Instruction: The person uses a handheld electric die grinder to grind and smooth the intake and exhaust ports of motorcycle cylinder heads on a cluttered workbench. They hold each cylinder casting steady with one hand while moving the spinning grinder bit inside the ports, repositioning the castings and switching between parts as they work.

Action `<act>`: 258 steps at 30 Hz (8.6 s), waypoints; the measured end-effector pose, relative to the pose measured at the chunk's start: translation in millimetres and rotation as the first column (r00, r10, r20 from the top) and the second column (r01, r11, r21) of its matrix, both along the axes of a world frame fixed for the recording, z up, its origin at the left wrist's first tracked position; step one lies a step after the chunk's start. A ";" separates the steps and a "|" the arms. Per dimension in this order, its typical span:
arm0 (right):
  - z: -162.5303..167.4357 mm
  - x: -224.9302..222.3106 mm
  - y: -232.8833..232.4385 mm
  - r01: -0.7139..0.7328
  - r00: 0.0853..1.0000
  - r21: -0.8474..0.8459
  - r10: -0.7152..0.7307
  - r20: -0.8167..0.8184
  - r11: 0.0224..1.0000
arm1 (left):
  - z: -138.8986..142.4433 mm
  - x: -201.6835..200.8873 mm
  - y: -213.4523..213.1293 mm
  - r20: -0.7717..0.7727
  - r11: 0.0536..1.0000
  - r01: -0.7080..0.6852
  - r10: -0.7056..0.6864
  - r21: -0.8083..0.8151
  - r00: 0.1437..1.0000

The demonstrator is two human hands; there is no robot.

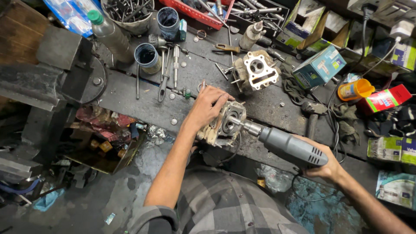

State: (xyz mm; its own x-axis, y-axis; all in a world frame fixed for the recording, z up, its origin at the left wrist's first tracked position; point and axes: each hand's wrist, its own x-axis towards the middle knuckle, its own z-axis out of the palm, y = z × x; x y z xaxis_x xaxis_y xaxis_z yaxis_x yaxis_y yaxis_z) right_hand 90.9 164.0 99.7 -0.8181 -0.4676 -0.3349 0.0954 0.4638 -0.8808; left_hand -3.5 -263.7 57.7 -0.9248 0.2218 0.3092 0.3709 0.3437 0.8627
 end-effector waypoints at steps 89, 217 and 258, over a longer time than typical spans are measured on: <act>224.8 -34.5 -156.2 -0.397 0.849 0.838 0.497 0.180 0.374 | 0.5 -4.0 6.8 0.074 0.996 0.083 -0.086 0.043 0.994; 31.3 131.1 -14.1 0.407 0.903 0.019 -0.399 -0.156 0.913 | 39.4 -5.2 77.6 0.136 0.979 -0.023 -0.005 0.205 0.991; 118.8 72.3 -68.4 0.369 0.858 0.428 -0.480 0.185 0.825 | 40.9 -23.1 61.3 0.257 0.954 -0.257 0.212 0.154 0.943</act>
State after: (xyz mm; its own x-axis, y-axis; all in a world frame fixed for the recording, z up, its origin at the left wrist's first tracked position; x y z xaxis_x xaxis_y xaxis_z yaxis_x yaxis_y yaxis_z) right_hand 163.2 95.6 218.5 -0.7541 0.1067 -0.6480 0.5684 0.6002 -0.5627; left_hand -26.5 -202.4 98.6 -0.9945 -0.0502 0.0918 0.0784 0.2242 0.9714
